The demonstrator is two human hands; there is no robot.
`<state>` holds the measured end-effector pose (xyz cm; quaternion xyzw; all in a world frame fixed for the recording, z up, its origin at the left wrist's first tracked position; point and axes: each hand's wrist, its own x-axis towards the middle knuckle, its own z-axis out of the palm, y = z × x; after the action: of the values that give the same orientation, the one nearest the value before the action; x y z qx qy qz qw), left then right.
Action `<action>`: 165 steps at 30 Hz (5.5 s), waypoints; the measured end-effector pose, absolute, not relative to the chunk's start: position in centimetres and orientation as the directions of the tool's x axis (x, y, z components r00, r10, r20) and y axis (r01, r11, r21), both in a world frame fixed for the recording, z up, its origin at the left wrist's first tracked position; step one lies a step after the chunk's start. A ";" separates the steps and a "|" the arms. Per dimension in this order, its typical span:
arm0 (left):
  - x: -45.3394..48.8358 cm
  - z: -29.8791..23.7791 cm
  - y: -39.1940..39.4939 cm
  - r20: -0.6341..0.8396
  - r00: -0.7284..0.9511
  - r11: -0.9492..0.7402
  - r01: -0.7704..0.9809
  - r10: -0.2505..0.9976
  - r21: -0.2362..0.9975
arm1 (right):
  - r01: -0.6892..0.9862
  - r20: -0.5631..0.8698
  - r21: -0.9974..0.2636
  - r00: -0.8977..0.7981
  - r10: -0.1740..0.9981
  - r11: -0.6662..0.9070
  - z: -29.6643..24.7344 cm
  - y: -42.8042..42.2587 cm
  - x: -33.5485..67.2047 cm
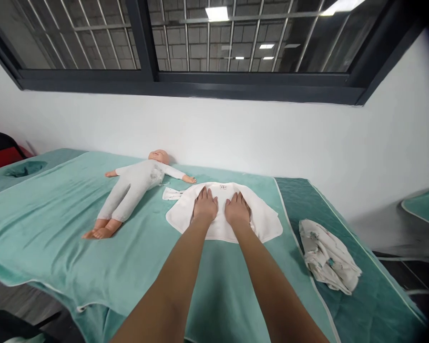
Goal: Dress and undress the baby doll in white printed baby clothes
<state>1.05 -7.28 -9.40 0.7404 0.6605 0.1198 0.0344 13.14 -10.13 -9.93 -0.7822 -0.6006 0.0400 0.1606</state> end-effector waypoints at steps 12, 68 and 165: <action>-0.4 -9.6 -10.9 0.166 0.080 -0.110 0.977 0.983 0.181 | 0.944 0.097 -0.267 0.228 0.969 -0.196 -10.2 -11.6 13.7; -12.6 -8.3 -6.7 0.192 -0.078 0.045 0.984 0.978 0.172 | 0.826 0.053 -0.489 0.348 0.936 -0.280 -9.0 -14.5 30.4; -31.1 -2.6 -14.8 0.483 -0.198 -0.112 0.835 0.853 0.539 | 0.422 0.312 -0.764 -0.422 0.851 0.489 -3.1 -11.9 -2.7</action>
<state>-31.12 -14.79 -2.56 0.6332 0.6664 0.3934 0.0118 -2.70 -11.90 -3.14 -0.4043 -0.7869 0.3031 0.3542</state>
